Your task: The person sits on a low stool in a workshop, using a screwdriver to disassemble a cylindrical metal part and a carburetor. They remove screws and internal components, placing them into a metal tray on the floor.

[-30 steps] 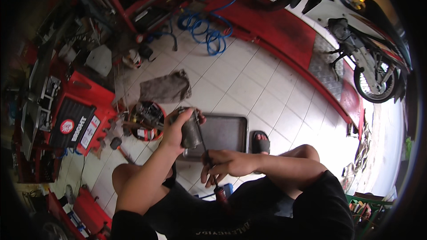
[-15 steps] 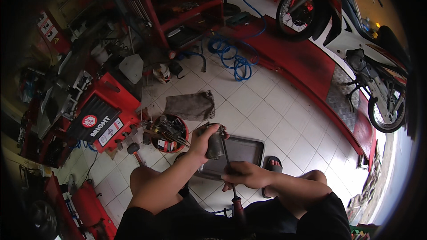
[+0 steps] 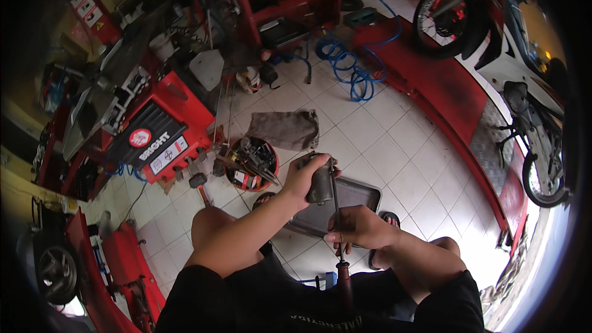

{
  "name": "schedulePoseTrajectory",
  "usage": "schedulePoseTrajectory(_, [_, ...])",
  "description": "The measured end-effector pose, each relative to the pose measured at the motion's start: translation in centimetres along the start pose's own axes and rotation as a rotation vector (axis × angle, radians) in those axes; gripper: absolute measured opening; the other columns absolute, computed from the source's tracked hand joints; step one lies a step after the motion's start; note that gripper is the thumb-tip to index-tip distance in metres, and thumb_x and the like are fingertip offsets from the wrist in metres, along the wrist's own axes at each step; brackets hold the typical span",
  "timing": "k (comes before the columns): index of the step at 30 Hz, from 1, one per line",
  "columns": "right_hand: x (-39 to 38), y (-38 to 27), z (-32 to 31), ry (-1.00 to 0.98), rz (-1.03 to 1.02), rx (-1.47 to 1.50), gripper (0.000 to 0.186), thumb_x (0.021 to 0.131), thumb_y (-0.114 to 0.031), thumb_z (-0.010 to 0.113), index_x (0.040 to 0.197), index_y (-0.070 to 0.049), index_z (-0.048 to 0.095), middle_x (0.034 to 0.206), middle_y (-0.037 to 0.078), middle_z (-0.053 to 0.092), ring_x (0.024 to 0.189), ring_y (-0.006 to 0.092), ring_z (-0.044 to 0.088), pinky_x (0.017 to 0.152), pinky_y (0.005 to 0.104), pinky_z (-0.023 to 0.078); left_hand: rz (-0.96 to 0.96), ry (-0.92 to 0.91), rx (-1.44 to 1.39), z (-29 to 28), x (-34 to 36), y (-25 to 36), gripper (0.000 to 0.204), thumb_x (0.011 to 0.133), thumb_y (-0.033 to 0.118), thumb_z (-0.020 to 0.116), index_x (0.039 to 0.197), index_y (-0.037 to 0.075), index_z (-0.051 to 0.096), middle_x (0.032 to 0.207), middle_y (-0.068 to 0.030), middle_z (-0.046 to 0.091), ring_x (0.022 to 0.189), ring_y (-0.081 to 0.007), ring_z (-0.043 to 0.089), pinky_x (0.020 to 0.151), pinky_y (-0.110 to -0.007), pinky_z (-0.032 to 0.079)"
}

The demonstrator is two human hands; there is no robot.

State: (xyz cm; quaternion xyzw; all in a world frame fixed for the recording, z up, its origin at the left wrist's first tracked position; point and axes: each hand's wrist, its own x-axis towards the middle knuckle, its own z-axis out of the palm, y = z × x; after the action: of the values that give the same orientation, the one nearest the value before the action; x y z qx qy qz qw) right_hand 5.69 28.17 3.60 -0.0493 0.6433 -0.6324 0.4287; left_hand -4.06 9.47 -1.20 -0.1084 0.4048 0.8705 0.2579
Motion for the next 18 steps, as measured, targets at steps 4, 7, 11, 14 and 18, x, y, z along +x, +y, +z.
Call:
schedulePoseTrajectory(4, [-0.1, -0.9, 0.6, 0.004, -0.026, 0.008, 0.03, 0.097, -0.017, 0.07, 0.114, 0.005, 0.058, 0.084, 0.01, 0.07, 0.075, 0.0174, 0.072, 0.06, 0.0289, 0.058, 0.0, 0.009, 0.009, -0.3, 0.4, -0.4, 0.025, 0.089, 0.021, 0.078, 0.103, 0.003, 0.067, 0.092, -0.0112, 0.071, 0.082, -0.0246, 0.074, 0.063, -0.036, 0.059])
schedulePoseTrajectory(7, [-0.3, -1.7, 0.6, 0.001, 0.005, -0.013, 0.031, 0.099, -0.015, 0.066, 0.118, 0.008, 0.057, 0.084, 0.013, 0.071, 0.075, 0.0213, 0.074, 0.062, 0.0295, 0.058, -0.009, 0.011, 0.016, 0.3, 0.1, -0.2, 0.026, 0.089, 0.021, 0.078, 0.103, 0.003, 0.067, 0.09, -0.0102, 0.071, 0.081, -0.0228, 0.074, 0.06, -0.034, 0.058])
schedulePoseTrajectory(11, [0.1, -2.2, 1.1, 0.02, 0.018, -0.038, 0.032, 0.099, -0.011, 0.064, 0.12, 0.011, 0.055, 0.081, 0.014, 0.07, 0.073, 0.0221, 0.074, 0.06, 0.0299, 0.059, -0.004, 0.018, 0.004, 0.2, -0.1, -0.1, 0.026, 0.089, 0.022, 0.078, 0.103, 0.003, 0.067, 0.088, -0.0096, 0.07, 0.08, -0.0218, 0.074, 0.059, -0.034, 0.057])
schedulePoseTrajectory(14, [0.4, -2.2, 1.1, 0.024, 0.018, -0.041, 0.03, 0.099, -0.009, 0.063, 0.12, 0.011, 0.055, 0.079, 0.014, 0.07, 0.071, 0.0223, 0.074, 0.059, 0.0302, 0.059, -0.009, 0.032, -0.001, 0.1, -0.1, -0.2, 0.026, 0.089, 0.022, 0.078, 0.102, 0.003, 0.067, 0.087, -0.0094, 0.069, 0.08, -0.0217, 0.073, 0.059, -0.033, 0.056])
schedulePoseTrajectory(18, [0.4, -2.0, 0.7, 0.036, 0.03, -0.024, 0.031, 0.099, -0.01, 0.064, 0.121, 0.011, 0.057, 0.078, 0.013, 0.069, 0.07, 0.0209, 0.073, 0.058, 0.0294, 0.058, -0.013, 0.045, 0.003, 0.1, 0.1, -0.3, 0.026, 0.088, 0.021, 0.079, 0.101, 0.003, 0.066, 0.087, -0.0094, 0.069, 0.079, -0.0217, 0.074, 0.058, -0.033, 0.056])
